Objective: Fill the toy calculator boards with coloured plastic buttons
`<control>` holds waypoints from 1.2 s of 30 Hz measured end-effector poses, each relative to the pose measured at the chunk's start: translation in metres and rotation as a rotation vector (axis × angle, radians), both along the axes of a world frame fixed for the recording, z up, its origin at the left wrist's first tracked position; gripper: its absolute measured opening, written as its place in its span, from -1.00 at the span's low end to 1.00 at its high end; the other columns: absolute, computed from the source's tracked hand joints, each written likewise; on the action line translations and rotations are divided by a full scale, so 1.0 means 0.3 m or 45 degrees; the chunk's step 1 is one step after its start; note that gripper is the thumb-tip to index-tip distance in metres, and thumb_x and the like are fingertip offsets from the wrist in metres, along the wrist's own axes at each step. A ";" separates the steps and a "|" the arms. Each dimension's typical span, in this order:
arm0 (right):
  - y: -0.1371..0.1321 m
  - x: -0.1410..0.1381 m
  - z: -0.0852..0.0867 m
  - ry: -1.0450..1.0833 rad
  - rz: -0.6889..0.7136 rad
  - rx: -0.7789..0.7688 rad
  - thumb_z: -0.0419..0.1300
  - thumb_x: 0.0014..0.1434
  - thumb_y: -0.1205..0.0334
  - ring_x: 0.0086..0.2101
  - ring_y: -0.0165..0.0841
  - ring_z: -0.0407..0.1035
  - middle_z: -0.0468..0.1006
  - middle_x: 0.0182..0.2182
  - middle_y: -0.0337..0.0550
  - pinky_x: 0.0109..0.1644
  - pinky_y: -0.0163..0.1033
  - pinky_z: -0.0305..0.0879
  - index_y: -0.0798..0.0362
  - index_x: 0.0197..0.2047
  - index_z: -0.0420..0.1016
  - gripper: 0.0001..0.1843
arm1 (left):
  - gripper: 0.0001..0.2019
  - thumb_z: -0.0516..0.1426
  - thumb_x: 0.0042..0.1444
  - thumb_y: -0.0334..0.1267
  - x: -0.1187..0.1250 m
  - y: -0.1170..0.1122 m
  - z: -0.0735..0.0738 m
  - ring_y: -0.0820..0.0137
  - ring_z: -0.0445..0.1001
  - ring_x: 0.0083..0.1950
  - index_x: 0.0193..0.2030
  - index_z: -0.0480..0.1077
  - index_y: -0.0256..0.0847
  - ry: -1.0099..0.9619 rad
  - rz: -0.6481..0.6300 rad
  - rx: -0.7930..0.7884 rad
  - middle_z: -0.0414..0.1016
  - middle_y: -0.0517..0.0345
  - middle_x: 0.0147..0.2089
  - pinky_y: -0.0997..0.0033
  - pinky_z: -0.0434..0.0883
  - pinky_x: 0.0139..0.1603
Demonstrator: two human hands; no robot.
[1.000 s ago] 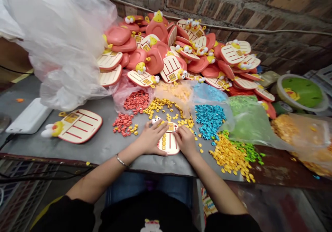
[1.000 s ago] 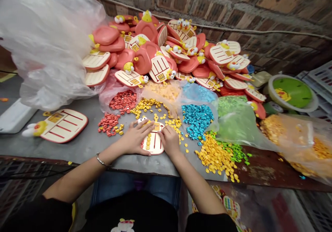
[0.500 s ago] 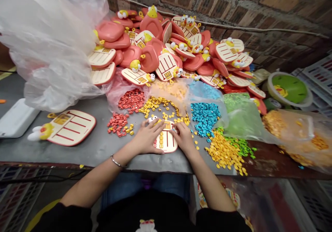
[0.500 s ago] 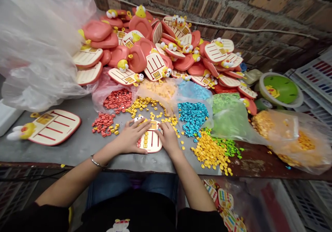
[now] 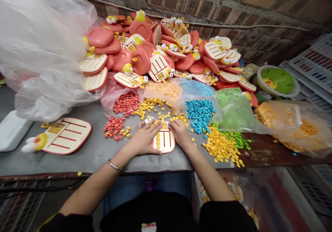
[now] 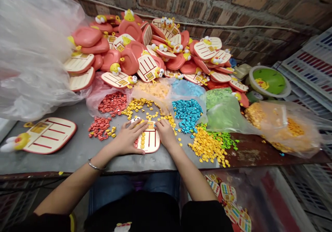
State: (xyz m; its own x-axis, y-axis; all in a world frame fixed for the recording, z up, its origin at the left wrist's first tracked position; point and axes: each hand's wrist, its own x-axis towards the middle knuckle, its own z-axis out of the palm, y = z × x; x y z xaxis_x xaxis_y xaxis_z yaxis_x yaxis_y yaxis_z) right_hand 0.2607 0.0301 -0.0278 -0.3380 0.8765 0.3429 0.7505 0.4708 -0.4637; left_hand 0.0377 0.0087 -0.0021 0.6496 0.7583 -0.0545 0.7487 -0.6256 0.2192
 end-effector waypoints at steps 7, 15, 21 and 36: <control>0.028 0.002 0.021 -0.081 -0.005 -0.073 0.17 0.24 0.38 -0.26 -0.26 0.36 0.46 -0.32 -0.11 -0.18 -0.21 0.29 0.04 -0.30 0.47 -0.90 | 0.08 0.08 -0.09 0.45 0.000 0.002 0.008 -0.03 -0.13 0.47 0.46 -0.06 -0.17 0.022 -0.021 0.010 -0.06 -0.01 0.49 -0.07 -0.10 0.35; 0.050 0.015 0.025 0.027 0.007 -0.029 0.12 0.25 0.39 -0.21 -0.23 0.43 0.55 -0.28 -0.07 -0.12 -0.18 0.34 0.03 -0.28 0.50 -0.84 | 0.09 0.14 -0.12 0.42 0.006 -0.001 0.020 -0.05 -0.11 0.47 0.46 -0.07 -0.13 0.027 -0.021 0.019 -0.02 0.00 0.48 -0.07 -0.10 0.36; 0.071 0.025 0.033 0.429 -0.079 -0.066 0.07 0.21 0.38 -0.20 -0.23 0.46 0.60 -0.28 -0.09 -0.06 -0.12 0.38 0.02 -0.27 0.53 -0.80 | 0.10 0.14 -0.14 0.44 0.006 0.001 0.018 -0.03 -0.09 0.47 0.46 -0.04 -0.10 0.012 -0.032 0.018 0.02 0.01 0.46 -0.06 -0.12 0.37; 0.058 0.058 0.072 0.694 -0.155 -0.082 0.19 0.16 0.24 -0.16 -0.26 0.44 0.52 -0.10 -0.04 -0.17 -0.17 0.46 -0.01 -0.03 0.51 -0.71 | 0.07 0.15 -0.10 0.41 0.007 0.003 0.033 -0.06 -0.08 0.46 0.46 -0.05 -0.09 0.018 -0.035 -0.012 0.00 -0.05 0.47 -0.08 -0.12 0.37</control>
State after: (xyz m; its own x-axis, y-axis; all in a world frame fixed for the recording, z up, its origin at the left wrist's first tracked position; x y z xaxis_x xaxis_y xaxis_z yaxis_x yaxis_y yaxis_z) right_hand 0.2781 0.0476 -0.0064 -0.0222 0.9229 0.3843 0.4416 0.3540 -0.8245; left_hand 0.0398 0.0094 0.0077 0.6691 0.7398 -0.0706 0.7345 -0.6438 0.2145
